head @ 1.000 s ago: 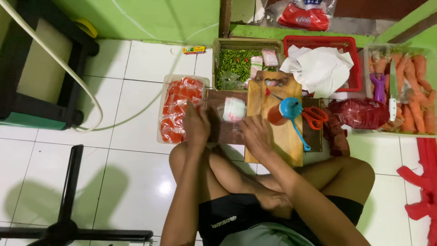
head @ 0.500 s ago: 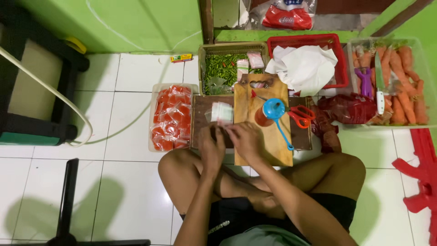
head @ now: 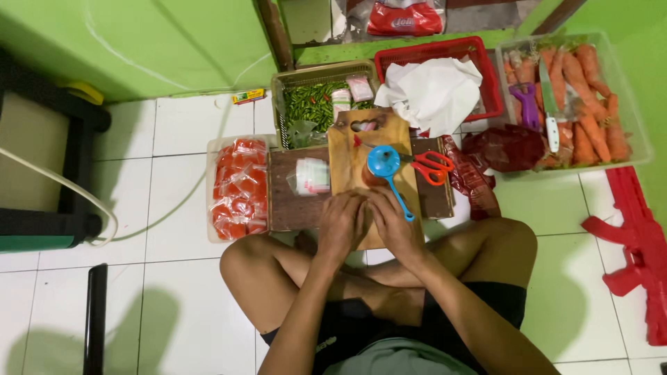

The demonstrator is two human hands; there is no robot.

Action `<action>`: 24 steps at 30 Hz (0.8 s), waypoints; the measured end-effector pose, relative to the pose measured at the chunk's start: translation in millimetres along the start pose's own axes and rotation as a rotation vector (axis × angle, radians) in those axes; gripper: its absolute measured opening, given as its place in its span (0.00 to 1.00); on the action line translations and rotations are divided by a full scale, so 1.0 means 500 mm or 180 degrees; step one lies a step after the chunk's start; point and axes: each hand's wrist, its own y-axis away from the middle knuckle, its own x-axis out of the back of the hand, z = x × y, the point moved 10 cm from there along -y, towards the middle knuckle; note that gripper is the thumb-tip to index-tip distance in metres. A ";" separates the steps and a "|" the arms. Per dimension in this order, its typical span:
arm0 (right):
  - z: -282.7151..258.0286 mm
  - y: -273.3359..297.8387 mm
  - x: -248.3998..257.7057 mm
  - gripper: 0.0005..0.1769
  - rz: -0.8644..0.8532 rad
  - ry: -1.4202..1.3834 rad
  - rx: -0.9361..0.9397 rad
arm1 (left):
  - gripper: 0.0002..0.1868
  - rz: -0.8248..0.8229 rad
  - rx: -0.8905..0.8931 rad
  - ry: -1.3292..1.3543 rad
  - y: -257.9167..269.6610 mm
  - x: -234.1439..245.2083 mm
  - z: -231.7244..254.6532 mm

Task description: The person wraps individual items into small plastic bags by hand, placing them on a wooden board or in a nearby container.

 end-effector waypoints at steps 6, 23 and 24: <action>0.088 0.031 -0.040 0.09 -0.0052 -0.0694 -0.0561 | 0.07 -0.0206 0.0054 -0.0026 0.019 -0.041 -0.009; 0.164 0.087 -0.122 0.10 -0.1403 -0.2800 -0.2449 | 0.11 -0.0659 0.1123 0.2068 0.026 -0.086 -0.056; 0.157 0.084 -0.119 0.11 -0.1412 -0.2961 -0.2498 | 0.11 -0.0684 0.1189 0.2092 0.029 -0.094 -0.065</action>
